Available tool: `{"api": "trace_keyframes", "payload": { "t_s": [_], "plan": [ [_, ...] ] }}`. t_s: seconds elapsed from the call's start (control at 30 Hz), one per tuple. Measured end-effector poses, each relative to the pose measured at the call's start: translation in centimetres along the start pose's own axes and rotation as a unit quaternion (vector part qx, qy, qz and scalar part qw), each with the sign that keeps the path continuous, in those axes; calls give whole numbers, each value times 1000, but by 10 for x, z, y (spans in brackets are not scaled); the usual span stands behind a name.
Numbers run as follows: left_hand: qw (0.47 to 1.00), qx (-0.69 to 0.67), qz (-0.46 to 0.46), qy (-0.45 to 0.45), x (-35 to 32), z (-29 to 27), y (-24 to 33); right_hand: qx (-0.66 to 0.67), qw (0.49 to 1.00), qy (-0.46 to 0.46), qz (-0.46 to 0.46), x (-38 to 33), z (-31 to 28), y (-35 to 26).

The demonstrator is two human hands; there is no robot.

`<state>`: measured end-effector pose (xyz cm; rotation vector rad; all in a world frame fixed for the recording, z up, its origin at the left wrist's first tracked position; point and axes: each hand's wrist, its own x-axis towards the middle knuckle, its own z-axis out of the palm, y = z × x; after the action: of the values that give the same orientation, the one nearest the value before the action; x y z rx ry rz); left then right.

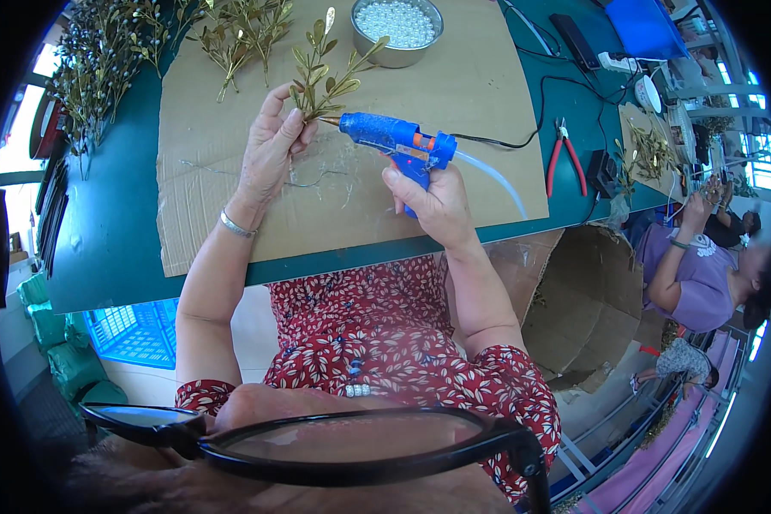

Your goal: The person decorates artificial branches by applying hot glue onto the stems with a glue gun and attaching pearl beads from a container by hand.

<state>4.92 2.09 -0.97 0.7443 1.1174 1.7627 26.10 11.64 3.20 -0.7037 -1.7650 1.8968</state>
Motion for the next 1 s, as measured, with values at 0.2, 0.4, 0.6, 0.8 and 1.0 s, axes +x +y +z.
{"api": "trace_keyframes", "payload": {
  "t_s": [0.2,0.4,0.6,0.8,1.0],
  "plan": [
    [996,69,43,20,0,0,-2,-24,1000,6,-1,0,-1,1],
    [992,97,73,18,0,-1,-2,-47,999,8,4,1,-2,1],
    [991,108,77,21,1,-1,-3,-41,999,5,9,1,-4,5],
    [991,104,80,20,2,0,-3,-26,1000,13,2,-2,-6,9],
    [991,108,74,26,2,1,-2,-9,1000,9,-2,1,-1,9]
  ]
}}
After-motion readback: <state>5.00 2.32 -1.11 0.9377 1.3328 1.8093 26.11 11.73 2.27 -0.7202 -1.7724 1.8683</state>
